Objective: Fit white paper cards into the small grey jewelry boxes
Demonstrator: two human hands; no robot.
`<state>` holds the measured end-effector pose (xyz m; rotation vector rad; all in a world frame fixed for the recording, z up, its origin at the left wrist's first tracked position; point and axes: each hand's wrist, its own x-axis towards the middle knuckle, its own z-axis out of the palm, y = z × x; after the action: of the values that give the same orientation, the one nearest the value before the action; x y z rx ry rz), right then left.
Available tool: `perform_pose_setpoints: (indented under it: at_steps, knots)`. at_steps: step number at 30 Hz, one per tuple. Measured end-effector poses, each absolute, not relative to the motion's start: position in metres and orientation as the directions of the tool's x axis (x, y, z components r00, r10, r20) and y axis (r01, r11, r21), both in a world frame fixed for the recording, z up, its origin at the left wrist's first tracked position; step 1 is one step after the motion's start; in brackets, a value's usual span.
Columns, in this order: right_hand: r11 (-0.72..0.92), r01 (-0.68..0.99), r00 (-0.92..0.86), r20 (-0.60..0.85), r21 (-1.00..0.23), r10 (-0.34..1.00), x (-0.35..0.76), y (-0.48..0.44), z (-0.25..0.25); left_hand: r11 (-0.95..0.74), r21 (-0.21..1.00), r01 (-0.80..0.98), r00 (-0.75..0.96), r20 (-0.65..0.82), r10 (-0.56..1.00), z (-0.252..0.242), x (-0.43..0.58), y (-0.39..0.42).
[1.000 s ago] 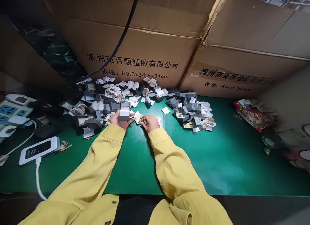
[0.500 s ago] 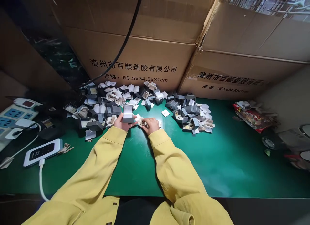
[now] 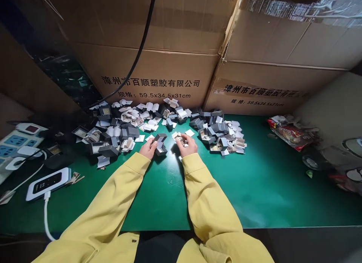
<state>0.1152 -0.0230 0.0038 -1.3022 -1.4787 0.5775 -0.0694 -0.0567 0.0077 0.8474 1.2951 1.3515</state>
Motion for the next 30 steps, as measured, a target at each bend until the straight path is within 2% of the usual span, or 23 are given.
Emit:
perform_pose_setpoints:
  at_steps: [3,4,8,11,16,22,24,26,28,30]
  knots:
    - [0.315,0.371,0.094,0.373,-0.874,0.923,0.108,-0.029,0.005,0.007,0.984,0.180,-0.273,0.043,0.961,0.003,-0.068,-0.056]
    - [0.330,0.375,0.083,0.386,-0.866,0.919,0.106,-0.030,0.006,-0.028,0.971,0.238,-0.260,0.092,0.961,0.003,-0.068,-0.055]
    - [0.369,0.412,0.068,0.432,-0.833,0.899,0.104,-0.033,0.011,-0.079,0.956,0.283,-0.219,0.144,0.965,0.003,-0.072,-0.052]
    - [0.383,0.405,0.064,0.443,-0.831,0.894,0.105,-0.030,0.011,-0.069,0.966,0.251,-0.289,0.143,0.947,0.004,-0.076,-0.051]
    - [0.402,0.359,0.024,0.439,-0.842,0.898,0.106,-0.030,0.011,-0.008,0.916,0.401,-0.376,0.172,0.910,0.005,-0.079,-0.053]
    - [0.476,0.378,-0.050,0.496,-0.794,0.867,0.101,-0.037,0.014,-0.073,0.838,0.541,-0.495,0.387,0.778,0.031,-0.077,-0.068]
    - [0.546,0.393,-0.053,0.574,-0.740,0.817,0.099,-0.040,0.019,-0.127,0.867,0.483,-0.503,0.393,0.769,0.041,-0.069,-0.076]
    - [0.629,0.416,-0.044,0.677,-0.656,0.735,0.098,-0.043,0.027,-0.220,0.916,0.336,-0.509,0.373,0.776,0.048,-0.056,-0.083]
    - [0.688,0.442,-0.046,0.751,-0.576,0.658,0.098,-0.048,0.036,-0.311,0.945,0.101,-0.494,0.319,0.809,0.051,-0.039,-0.087]
    - [0.718,0.453,-0.066,0.784,-0.528,0.618,0.098,-0.051,0.043,-0.297,0.936,-0.187,-0.427,0.195,0.883,0.050,-0.024,-0.089]
